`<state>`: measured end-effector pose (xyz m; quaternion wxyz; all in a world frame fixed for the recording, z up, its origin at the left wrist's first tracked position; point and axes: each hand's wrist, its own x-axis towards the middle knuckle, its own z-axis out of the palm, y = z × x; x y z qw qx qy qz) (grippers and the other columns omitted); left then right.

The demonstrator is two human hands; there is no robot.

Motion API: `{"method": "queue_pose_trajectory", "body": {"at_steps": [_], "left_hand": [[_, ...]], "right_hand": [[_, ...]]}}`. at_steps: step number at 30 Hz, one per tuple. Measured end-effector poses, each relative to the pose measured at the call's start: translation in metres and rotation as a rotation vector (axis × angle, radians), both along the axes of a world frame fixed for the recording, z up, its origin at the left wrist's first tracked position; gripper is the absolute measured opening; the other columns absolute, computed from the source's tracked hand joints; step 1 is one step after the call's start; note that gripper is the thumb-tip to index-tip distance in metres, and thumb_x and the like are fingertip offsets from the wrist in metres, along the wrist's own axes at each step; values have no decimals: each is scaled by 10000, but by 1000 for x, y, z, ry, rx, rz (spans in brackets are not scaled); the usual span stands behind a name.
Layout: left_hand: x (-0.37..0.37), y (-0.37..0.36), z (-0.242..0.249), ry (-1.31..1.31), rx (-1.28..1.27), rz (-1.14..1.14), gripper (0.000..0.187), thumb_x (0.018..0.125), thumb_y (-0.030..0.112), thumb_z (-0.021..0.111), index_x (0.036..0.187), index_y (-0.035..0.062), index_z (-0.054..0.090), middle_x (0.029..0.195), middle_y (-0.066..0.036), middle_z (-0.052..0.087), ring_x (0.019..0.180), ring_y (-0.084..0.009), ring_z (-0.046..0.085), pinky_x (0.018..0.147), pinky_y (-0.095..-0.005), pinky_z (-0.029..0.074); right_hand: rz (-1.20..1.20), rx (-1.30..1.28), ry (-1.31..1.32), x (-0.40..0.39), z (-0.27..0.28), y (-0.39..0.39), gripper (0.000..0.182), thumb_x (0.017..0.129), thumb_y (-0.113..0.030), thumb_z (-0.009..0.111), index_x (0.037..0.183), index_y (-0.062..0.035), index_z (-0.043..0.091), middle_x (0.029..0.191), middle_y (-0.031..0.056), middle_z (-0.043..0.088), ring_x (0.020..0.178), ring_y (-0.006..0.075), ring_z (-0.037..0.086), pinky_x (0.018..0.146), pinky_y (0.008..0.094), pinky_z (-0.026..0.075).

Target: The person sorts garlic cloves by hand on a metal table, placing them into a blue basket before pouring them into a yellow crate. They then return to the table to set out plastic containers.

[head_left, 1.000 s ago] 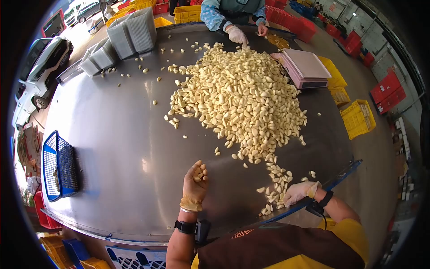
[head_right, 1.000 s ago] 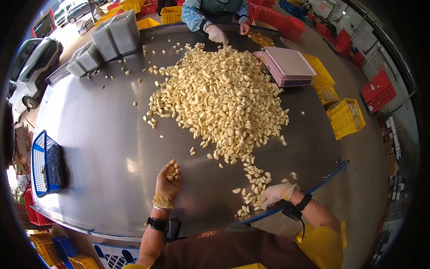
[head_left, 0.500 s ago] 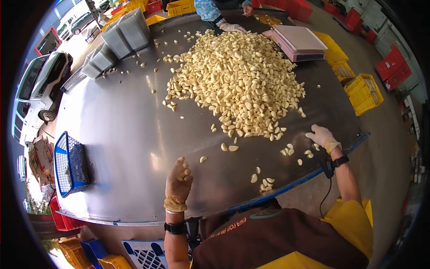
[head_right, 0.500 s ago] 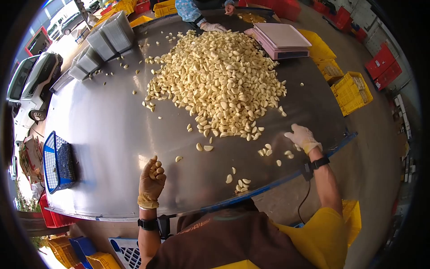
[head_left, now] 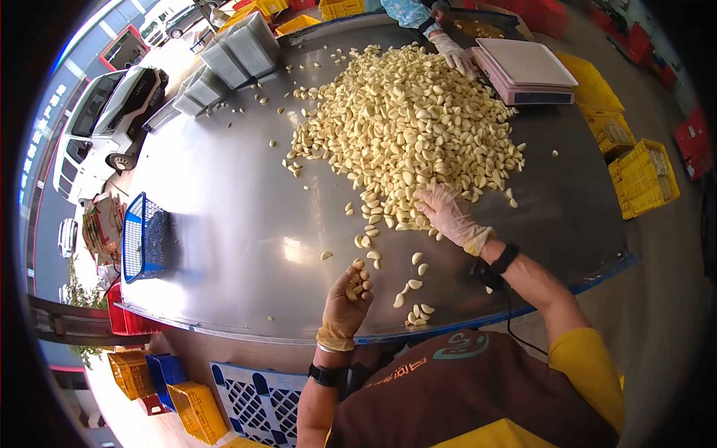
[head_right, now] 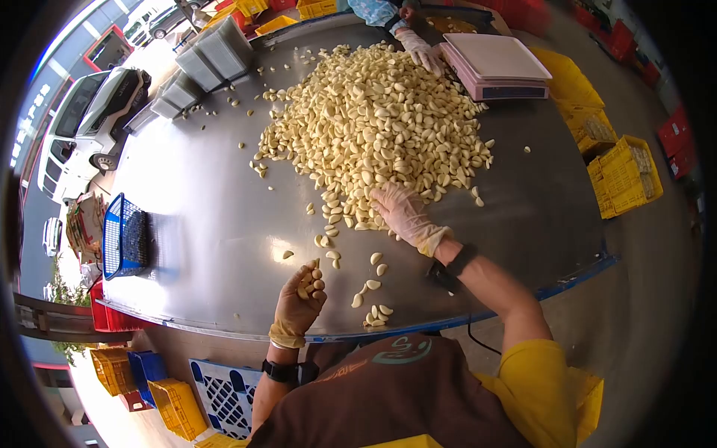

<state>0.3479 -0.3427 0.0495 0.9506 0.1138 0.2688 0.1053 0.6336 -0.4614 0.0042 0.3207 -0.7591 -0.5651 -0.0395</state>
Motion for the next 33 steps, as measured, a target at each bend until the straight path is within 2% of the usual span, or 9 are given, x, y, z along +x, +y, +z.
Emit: {"method": "queue_pose_trajectory", "body": {"at_steps": [7, 14, 19, 22, 24, 28, 30, 31, 33], "left_hand": [[-42, -29, -5, 37, -58, 270, 219, 973, 160, 563, 1147, 29, 594, 959, -64, 622, 815, -146, 580, 698, -260, 494], [-31, -48, 20, 140, -67, 274, 281, 993, 197, 540, 1208, 22, 587, 1078, -95, 652, 925, -179, 630, 786, -293, 539], [-22, -27, -8, 54, -229, 198, 335, 1014, 238, 497, 1263, 26, 570, 1138, -120, 657, 937, -185, 643, 747, -279, 539], [-38, -3, -21, -157, -316, 114, 281, 1012, 225, 507, 1202, 31, 579, 1013, -83, 652, 747, -131, 593, 523, -193, 471], [-66, 34, -12, -171, -264, 152, 250, 1008, 208, 518, 1168, 27, 584, 970, -71, 638, 713, -113, 567, 492, -179, 444], [-170, 171, 19, -44, 30, 344, 189, 992, 174, 550, 1096, 23, 594, 905, -48, 620, 652, -84, 536, 423, -152, 386], [-235, 270, 32, 37, 244, 494, 176, 981, 171, 561, 1091, 38, 595, 888, -49, 633, 675, -100, 594, 434, -152, 415], [-265, 325, 39, 27, 327, 582, 169, 971, 173, 575, 1077, 42, 598, 881, -48, 639, 681, -105, 615, 432, -154, 433], [-322, 446, 58, 47, 540, 716, 171, 954, 239, 598, 1034, 88, 607, 854, -21, 633, 725, -101, 612, 522, -190, 487]], "right_hand": [[-434, -464, -515, 5, -35, 49, 168, 802, -222, 688, 877, -104, 596, 927, 94, 572, 852, 284, 570, 716, 408, 444], [144, -4, 649, -43, 39, 14, 190, 827, -142, 734, 933, -56, 600, 813, 78, 546, 832, 253, 560, 793, 378, 446], [612, 0, 153, -108, 75, 18, 409, 874, -259, 665, 1228, -91, 547, 1159, 113, 557, 1044, 317, 549, 888, 410, 450], [400, -296, -40, -88, 82, 7, 260, 865, -276, 656, 1045, -90, 628, 1002, 115, 621, 948, 307, 596, 827, 411, 462], [342, -548, -146, -73, 83, -20, 218, 844, -305, 664, 781, -96, 665, 772, 96, 642, 793, 302, 632, 729, 432, 475], [189, -1453, 280, -91, 98, -47, 383, 862, -487, 604, 913, -132, 740, 804, 92, 704, 849, 284, 688, 773, 403, 530], [208, -1592, 194, -113, 76, -39, 431, 881, -446, 608, 1163, -125, 668, 1032, 162, 670, 1014, 330, 626, 903, 437, 476], [134, -1422, 137, -129, 69, -35, 419, 855, -536, 573, 950, -169, 751, 838, 81, 716, 880, 302, 678, 818, 402, 518], [94, -1288, 21, -156, 55, -11, 454, 894, -502, 567, 1030, -92, 708, 900, 152, 698, 912, 362, 655, 816, 435, 507]]}}
